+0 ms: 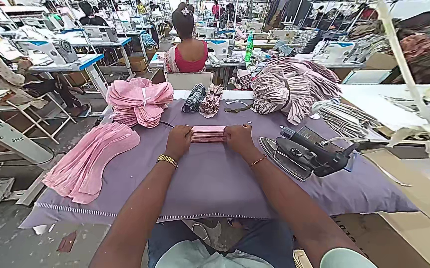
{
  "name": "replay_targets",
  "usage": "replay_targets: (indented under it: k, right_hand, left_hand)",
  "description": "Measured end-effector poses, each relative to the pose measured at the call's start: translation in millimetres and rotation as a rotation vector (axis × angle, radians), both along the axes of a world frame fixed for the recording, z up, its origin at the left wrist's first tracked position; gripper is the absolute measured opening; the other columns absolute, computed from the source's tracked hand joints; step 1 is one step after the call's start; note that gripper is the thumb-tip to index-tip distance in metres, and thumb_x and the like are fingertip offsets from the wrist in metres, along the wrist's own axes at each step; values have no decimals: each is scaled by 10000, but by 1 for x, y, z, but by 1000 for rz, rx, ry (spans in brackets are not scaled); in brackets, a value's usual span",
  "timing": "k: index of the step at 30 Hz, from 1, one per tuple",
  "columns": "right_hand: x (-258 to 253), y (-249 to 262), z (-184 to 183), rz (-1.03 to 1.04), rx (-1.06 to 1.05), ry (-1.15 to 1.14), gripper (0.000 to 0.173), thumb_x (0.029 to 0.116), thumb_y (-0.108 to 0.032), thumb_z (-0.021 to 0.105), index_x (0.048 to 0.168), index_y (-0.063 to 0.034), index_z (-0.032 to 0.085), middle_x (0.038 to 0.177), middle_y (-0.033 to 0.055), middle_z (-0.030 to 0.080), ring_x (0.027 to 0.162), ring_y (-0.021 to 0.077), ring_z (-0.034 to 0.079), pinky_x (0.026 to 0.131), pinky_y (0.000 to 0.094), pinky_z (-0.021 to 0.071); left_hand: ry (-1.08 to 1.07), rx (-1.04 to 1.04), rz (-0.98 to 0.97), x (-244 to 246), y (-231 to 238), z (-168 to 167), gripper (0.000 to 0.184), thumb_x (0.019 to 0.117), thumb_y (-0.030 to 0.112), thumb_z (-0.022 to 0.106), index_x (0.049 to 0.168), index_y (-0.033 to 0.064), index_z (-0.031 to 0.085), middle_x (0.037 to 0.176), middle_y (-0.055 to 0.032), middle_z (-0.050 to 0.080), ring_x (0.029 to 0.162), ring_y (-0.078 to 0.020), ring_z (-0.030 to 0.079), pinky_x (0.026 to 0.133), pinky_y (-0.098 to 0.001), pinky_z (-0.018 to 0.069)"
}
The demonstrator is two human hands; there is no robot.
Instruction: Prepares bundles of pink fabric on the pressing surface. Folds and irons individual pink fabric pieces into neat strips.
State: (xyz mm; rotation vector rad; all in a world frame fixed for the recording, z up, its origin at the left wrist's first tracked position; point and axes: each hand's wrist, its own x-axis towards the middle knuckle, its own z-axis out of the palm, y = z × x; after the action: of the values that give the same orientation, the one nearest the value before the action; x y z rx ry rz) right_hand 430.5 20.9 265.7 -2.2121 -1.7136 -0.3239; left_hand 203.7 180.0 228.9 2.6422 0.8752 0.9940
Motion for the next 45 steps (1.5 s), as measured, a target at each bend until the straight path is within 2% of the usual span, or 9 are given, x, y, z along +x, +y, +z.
replay_targets:
  k: [8,13,19,24,26,30,34,37,45]
  right_hand:
    - [-2,-2,3,-98,-30,45,289,944,-228,568,1132,-205,786,1091,58,771,1073,285,694,1013,653,377]
    - [5,-8,2,-141,-29,99,294,915,-222,576,1103,-252,800,1112,10,776,1086,264,692,1026,640,388]
    - [6,-13,-3,-131,-56,-7,254,949,-222,571,1066,-232,796,1064,24,779,1035,255,710,1041,662,358]
    - [10,-21,-2,-55,-129,74,334,974,-173,536,1208,-248,763,1326,-23,706,1319,223,596,1141,729,220]
    - [20,-25,-7,-24,-25,176,391,966,-168,499,1251,-259,752,1363,-42,687,1349,193,571,1139,682,261]
    - [34,-29,-14,-58,208,333,342,926,-228,584,1200,-181,783,1181,28,766,1178,227,677,1077,602,421]
    - [38,-25,-19,-23,268,335,315,913,-229,604,1148,-147,797,1152,45,774,1137,228,703,1023,563,499]
    - [35,-22,-23,6,304,291,302,927,-186,587,1134,-116,795,1166,67,768,1162,246,694,1035,566,485]
    - [27,-16,-21,-103,343,397,259,866,-147,614,1027,-115,814,1027,60,788,1016,203,733,929,480,557]
  left_hand:
    - [-22,-11,-23,-7,2,2,327,1020,122,493,1222,122,750,1230,-49,730,1234,-214,633,1092,-435,476]
    - [-53,-57,-29,-13,6,3,322,974,87,513,1122,175,785,1170,-2,744,1180,-174,649,1066,-410,493]
    - [0,-107,-5,-13,3,7,328,980,89,508,1061,216,799,1137,17,743,1175,-166,637,1069,-403,480]
    - [73,-124,5,-13,3,4,328,969,91,520,1064,227,803,1195,7,723,1228,-189,608,1080,-436,469]
    - [54,-111,3,-12,4,4,337,978,89,508,1072,223,803,1198,2,728,1224,-188,614,1083,-431,468]
    - [-56,-106,-23,-15,5,1,346,979,74,495,1060,198,808,1149,9,747,1182,-155,640,1082,-392,477]
    - [-73,-120,4,-15,2,4,305,986,81,519,1088,167,794,1154,-4,746,1164,-161,650,1062,-395,490]
    - [-73,-121,24,-16,2,3,284,978,76,544,1114,144,785,1161,-24,744,1167,-171,656,1057,-400,498]
    - [-83,-148,28,-15,5,3,336,969,73,517,1134,180,789,1156,-8,753,1164,-157,665,1062,-404,500]
